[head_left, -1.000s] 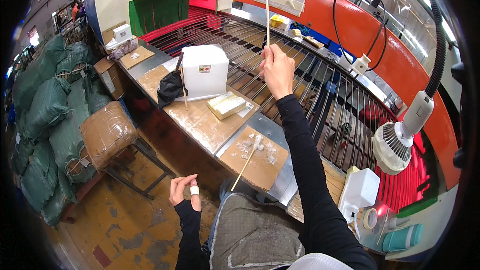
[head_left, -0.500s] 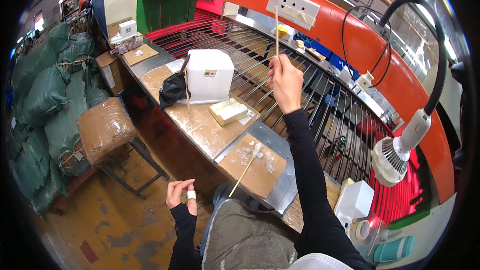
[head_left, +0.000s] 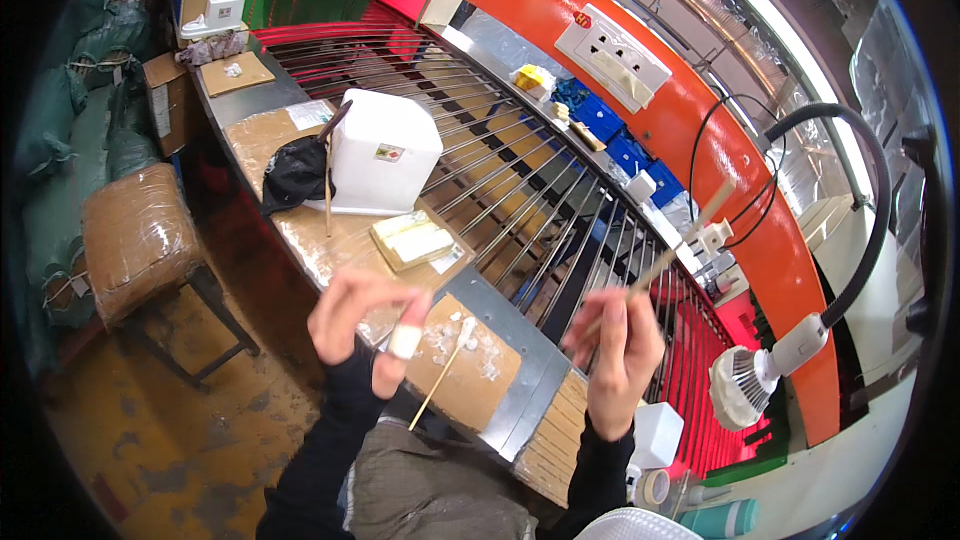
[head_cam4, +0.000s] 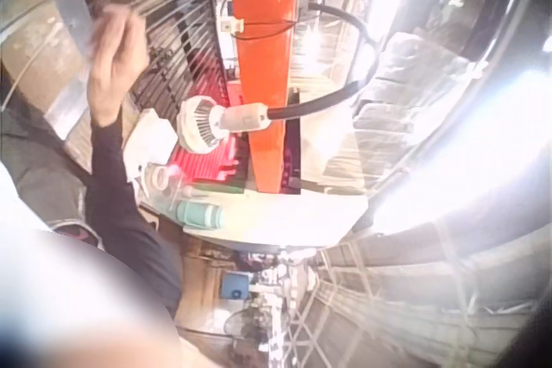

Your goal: The person repeatedly applies a white paste to a small rectangular object using a wooden stick, then places the object onto a red metal frame. The person also handles a roll of tape and a small brush during the process.

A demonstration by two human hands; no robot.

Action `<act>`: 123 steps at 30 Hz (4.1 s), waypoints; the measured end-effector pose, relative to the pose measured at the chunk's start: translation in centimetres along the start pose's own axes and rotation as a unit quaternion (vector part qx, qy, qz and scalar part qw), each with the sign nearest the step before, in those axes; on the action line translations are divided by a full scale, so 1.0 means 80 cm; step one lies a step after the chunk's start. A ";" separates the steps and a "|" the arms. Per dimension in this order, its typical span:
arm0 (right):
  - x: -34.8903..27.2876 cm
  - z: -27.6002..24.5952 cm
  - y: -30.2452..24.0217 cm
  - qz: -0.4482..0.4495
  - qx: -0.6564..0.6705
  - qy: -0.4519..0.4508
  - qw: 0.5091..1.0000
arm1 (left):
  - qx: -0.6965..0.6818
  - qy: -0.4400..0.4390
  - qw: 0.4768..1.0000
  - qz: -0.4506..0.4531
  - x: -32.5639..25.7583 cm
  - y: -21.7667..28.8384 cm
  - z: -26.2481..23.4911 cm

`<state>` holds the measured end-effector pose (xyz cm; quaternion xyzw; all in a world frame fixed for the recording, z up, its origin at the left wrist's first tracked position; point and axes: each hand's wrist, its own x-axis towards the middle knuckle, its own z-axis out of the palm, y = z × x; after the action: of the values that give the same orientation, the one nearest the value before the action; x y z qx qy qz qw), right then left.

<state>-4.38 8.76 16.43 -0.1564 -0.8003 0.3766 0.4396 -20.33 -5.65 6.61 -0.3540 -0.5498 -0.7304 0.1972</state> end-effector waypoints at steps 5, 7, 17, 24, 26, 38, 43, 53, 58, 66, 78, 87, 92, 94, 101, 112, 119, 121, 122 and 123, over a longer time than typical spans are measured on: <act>-0.068 -0.020 0.020 0.182 -0.007 0.009 0.983 | -0.086 0.097 0.989 0.073 0.144 -0.009 0.112; -0.090 -0.023 0.024 0.247 -0.021 -0.032 0.968 | -0.101 0.080 0.991 0.029 0.183 -0.017 0.160; -0.108 -0.043 0.042 0.343 -0.025 -0.029 0.939 | -0.134 0.069 0.983 -0.109 0.218 -0.034 0.287; -0.109 -0.047 0.047 0.311 -0.062 -0.071 0.946 | -0.096 0.065 0.988 -0.106 0.223 -0.037 0.295; -0.110 -0.049 0.047 0.327 -0.056 -0.048 0.942 | -0.089 0.070 0.989 -0.100 0.222 -0.036 0.296; -0.118 -0.055 0.039 0.326 -0.024 -0.018 0.945 | -0.146 0.033 0.986 -0.074 0.213 -0.039 0.289; -0.121 -0.065 0.037 0.317 -0.035 -0.008 0.948 | -0.090 0.036 0.991 -0.097 0.221 -0.037 0.295; -0.125 -0.069 0.036 0.318 -0.021 0.004 0.948 | -0.129 -0.019 0.991 -0.040 0.206 -0.039 0.290; -0.129 -0.074 0.034 0.320 -0.008 0.014 0.947 | -0.106 0.061 0.988 -0.089 0.206 -0.041 0.294; -0.136 -0.080 0.039 0.320 -0.004 0.023 0.947 | -0.067 0.030 0.993 -0.095 0.215 -0.038 0.293; -0.137 -0.074 0.034 0.316 -0.004 0.026 0.948 | -0.037 0.055 0.998 -0.001 0.218 -0.048 0.282; -0.139 -0.077 0.037 0.314 -0.025 0.023 0.949 | 0.011 0.022 1.000 -0.008 0.218 -0.049 0.283; -0.140 -0.072 0.037 0.319 -0.016 0.024 0.947 | 0.155 -0.015 0.987 0.026 0.207 -0.052 0.273; -0.140 -0.073 0.035 0.319 -0.022 0.024 0.947 | 0.075 0.034 0.996 0.033 0.209 -0.055 0.274; -0.142 -0.080 0.035 0.323 -0.032 0.028 0.946 | 0.015 0.050 0.999 0.004 0.215 -0.054 0.295; -0.147 -0.081 0.040 0.323 -0.030 0.022 0.946 | 0.278 -0.020 0.959 0.056 0.206 -0.054 0.277; -0.149 -0.083 0.035 0.323 -0.033 0.032 0.945 | 0.178 0.018 0.980 0.087 0.210 -0.056 0.273; -0.149 -0.085 0.034 0.322 -0.032 0.035 0.945 | 0.131 0.061 0.985 0.094 0.212 -0.056 0.276; -0.149 -0.085 0.034 0.321 -0.031 0.036 0.946 | 0.136 0.063 0.984 0.091 0.212 -0.056 0.278; -0.149 -0.086 0.034 0.318 -0.031 0.038 0.947 | 0.139 0.062 0.984 0.091 0.213 -0.055 0.281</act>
<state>7.78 6.82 9.67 -0.4308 -0.7028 0.4658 0.3218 -28.03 18.64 19.43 -0.3256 -0.5981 -0.6463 0.3445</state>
